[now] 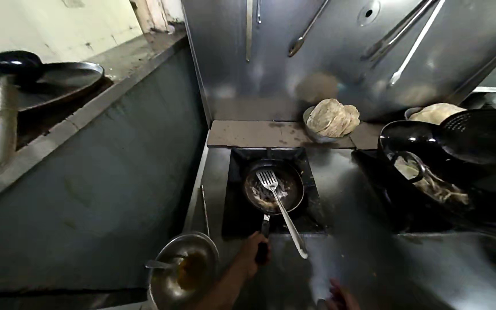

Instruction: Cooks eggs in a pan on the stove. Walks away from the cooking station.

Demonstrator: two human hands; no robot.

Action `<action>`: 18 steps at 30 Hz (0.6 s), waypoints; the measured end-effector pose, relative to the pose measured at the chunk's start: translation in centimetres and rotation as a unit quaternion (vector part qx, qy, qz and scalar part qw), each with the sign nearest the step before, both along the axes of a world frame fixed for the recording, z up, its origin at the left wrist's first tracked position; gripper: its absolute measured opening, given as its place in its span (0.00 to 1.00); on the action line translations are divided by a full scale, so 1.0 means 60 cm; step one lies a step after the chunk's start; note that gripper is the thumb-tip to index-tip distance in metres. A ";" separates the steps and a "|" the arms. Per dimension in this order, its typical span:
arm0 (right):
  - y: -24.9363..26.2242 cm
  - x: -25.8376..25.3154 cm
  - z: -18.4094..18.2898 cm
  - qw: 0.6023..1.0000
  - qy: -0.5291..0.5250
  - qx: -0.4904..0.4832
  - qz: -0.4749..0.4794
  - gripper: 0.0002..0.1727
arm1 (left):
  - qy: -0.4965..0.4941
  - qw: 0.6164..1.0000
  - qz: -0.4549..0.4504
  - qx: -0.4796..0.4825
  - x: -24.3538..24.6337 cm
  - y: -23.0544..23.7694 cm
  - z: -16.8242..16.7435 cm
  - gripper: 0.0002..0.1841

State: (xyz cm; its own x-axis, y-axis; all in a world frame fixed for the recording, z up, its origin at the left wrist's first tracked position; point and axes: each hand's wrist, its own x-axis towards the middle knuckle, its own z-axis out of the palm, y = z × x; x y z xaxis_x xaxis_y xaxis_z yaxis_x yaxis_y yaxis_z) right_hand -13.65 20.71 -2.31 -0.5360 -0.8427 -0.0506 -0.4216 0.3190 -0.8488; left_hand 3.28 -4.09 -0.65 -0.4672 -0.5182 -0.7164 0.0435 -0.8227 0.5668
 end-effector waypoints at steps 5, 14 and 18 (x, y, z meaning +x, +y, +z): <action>-0.192 0.029 0.060 0.991 0.060 0.106 0.056 0.42 | 0.024 0.999 -0.039 0.003 0.000 -0.010 -0.001 0.16; -0.264 0.012 0.066 0.989 0.035 0.145 0.018 0.32 | -0.043 0.991 -0.101 -0.079 0.011 -0.010 0.010 0.21; -0.159 -0.005 0.078 0.999 -0.024 0.012 -0.032 0.33 | -0.071 0.987 -0.107 -0.091 0.013 0.005 0.061 0.25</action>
State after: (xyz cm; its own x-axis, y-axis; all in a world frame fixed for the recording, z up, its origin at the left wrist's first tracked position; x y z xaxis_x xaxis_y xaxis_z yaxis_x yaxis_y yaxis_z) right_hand -13.93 11.17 2.37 -0.5845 -0.8056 -0.0966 -0.3588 0.3634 -0.8598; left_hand 4.04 -3.78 3.03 -0.4817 -0.5448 -0.6865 -0.2113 -0.6880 0.6943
